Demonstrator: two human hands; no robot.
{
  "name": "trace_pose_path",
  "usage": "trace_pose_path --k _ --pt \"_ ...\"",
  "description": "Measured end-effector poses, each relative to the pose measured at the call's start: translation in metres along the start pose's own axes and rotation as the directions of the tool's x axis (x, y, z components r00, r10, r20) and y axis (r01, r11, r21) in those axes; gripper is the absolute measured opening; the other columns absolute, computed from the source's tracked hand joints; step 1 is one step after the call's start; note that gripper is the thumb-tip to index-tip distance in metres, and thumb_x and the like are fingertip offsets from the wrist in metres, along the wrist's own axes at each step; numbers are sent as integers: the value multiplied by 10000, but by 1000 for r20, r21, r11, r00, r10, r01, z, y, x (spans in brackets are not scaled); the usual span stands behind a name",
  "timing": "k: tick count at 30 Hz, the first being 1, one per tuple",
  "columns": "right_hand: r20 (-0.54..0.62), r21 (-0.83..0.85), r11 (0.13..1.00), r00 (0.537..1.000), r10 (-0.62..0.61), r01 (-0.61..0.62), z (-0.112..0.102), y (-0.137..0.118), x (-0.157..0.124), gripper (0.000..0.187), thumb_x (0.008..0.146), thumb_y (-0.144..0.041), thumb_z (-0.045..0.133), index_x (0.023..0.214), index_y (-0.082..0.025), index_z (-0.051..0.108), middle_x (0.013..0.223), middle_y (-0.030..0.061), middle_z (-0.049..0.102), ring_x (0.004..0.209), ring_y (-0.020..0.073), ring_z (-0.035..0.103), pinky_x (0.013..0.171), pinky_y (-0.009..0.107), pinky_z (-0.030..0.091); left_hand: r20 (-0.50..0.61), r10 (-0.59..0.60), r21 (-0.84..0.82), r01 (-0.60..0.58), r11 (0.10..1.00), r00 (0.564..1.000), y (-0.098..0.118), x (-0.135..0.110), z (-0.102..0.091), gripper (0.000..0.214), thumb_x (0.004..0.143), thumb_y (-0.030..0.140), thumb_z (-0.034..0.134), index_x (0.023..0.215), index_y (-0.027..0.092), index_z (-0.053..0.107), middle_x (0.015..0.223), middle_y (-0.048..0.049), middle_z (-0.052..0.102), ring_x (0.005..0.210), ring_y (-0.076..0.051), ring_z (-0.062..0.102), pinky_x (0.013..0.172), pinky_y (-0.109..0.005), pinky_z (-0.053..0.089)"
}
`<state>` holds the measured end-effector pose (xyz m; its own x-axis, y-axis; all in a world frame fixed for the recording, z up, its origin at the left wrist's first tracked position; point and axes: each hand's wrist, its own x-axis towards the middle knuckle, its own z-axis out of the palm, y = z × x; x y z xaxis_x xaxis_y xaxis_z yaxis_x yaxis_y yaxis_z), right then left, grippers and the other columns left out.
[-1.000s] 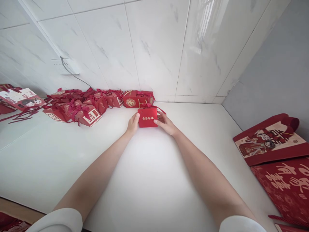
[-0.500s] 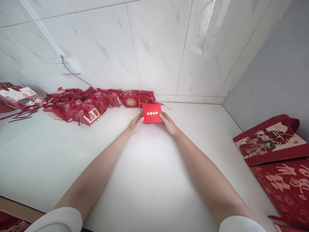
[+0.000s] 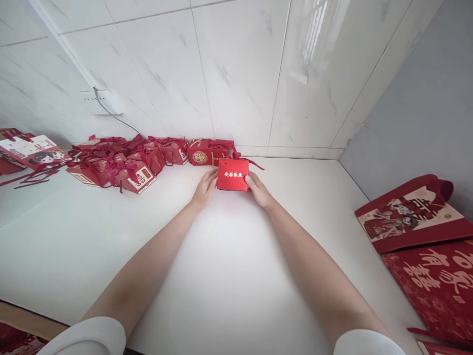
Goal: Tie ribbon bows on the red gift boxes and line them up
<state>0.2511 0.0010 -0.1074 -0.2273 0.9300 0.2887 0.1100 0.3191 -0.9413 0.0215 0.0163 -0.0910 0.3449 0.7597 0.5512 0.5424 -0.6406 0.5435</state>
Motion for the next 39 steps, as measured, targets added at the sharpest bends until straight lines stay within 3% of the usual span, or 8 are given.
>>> trace_pose_path --k 3,7,14,33,36,39 --pt "-83 -44 994 992 93 -97 0 3 2 672 869 -718 266 1308 -271 510 1314 50 560 1059 288 579 850 442 506 109 62 -83 -53 995 992 1 -2 -1 552 930 454 388 1419 196 389 1471 -110 381 1364 -239 349 1127 -400 314" --pt "-199 -46 987 970 139 -151 -1 9 4 711 858 -739 227 1254 -254 566 1243 61 611 1003 278 601 851 443 507 178 -38 -191 72 979 983 7 -2 0 675 853 453 546 1451 237 319 1502 -102 344 1220 -238 527 967 -354 495" --pt "-144 -71 996 988 49 -60 -1 7 0 643 880 -706 242 1327 -319 495 1392 11 494 1182 264 513 899 422 497 116 -210 -193 229 954 971 3 -1 4 441 867 421 525 1245 209 605 1212 -59 654 1078 -227 624 926 -360 522" --pt "-153 -88 991 985 84 -98 -2 7 4 516 898 -606 393 1289 -302 537 1350 45 529 1168 256 530 970 451 459 70 -261 -272 270 924 963 -13 2 8 438 856 491 515 1070 154 697 957 -78 731 904 -208 674 876 -353 518" --pt "-176 -229 973 983 -52 10 0 3 2 536 886 -575 451 1307 -249 509 1325 96 526 1182 272 511 963 471 466 118 -314 -402 335 852 942 -10 1 7 538 859 585 451 980 123 699 881 -97 727 813 -204 684 801 -349 542" --pt "-162 -467 849 921 -355 246 6 -7 -1 597 853 -502 554 1374 -240 425 1360 115 477 1265 294 430 1041 506 400 210 -396 -553 443 706 894 -5 2 7 636 831 667 418 949 97 676 875 -126 721 774 -219 690 731 -356 561"
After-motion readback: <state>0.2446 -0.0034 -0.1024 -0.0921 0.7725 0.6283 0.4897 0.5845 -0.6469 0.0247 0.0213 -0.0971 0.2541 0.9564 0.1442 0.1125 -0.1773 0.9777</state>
